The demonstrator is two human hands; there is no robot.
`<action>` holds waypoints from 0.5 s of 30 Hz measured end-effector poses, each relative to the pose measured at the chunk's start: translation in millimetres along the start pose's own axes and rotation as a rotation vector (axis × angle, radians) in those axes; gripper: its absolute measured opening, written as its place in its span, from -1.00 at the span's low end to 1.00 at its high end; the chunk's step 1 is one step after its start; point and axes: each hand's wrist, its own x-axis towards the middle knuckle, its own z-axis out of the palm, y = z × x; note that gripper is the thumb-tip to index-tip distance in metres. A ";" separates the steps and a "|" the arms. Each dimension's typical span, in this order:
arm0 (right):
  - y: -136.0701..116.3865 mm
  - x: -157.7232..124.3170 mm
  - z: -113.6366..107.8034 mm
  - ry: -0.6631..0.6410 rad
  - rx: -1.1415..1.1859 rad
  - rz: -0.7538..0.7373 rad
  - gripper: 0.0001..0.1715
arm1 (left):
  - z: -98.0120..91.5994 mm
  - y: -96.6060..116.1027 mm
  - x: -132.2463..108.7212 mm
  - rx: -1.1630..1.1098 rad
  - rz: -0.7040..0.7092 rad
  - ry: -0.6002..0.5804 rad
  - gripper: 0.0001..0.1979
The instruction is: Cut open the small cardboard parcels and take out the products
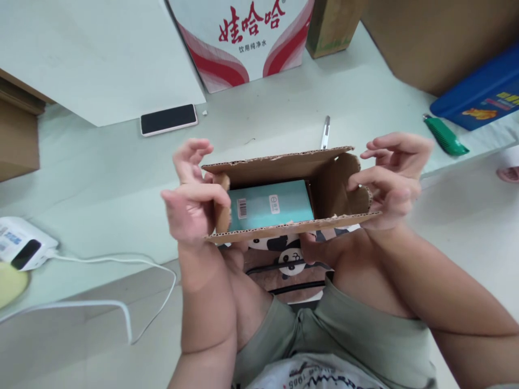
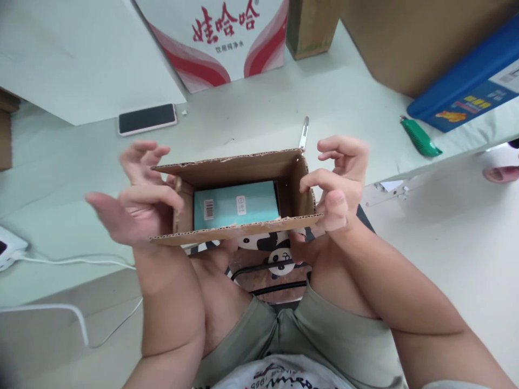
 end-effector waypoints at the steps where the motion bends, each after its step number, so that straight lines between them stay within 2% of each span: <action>1: 1.2 0.5 -2.3 -0.009 -0.018 0.002 -0.12 | 3.8 4.4 1.2 -0.049 0.021 0.042 -0.18; 4: 6.3 3.8 -11.2 -0.038 -0.073 -0.022 -0.24 | 7.4 9.7 4.1 -0.146 0.040 0.094 -0.20; 6: 7.5 10.2 -19.2 -0.051 -0.079 -0.084 -0.30 | 5.3 6.9 4.2 -0.163 0.002 0.089 -0.26; 8: 3.1 22.3 -29.6 -0.124 -0.087 -0.174 -0.40 | 4.0 2.5 2.9 -0.166 0.003 0.094 -0.31; 12: -29.7 59.2 -52.3 -0.412 -0.130 -0.400 -0.77 | 8.9 -0.9 0.4 -0.185 0.012 0.123 -0.33; 15: -66.3 82.0 -53.2 -0.697 -0.169 -0.471 -0.76 | 12.8 0.5 -0.4 -0.224 0.044 0.107 -0.37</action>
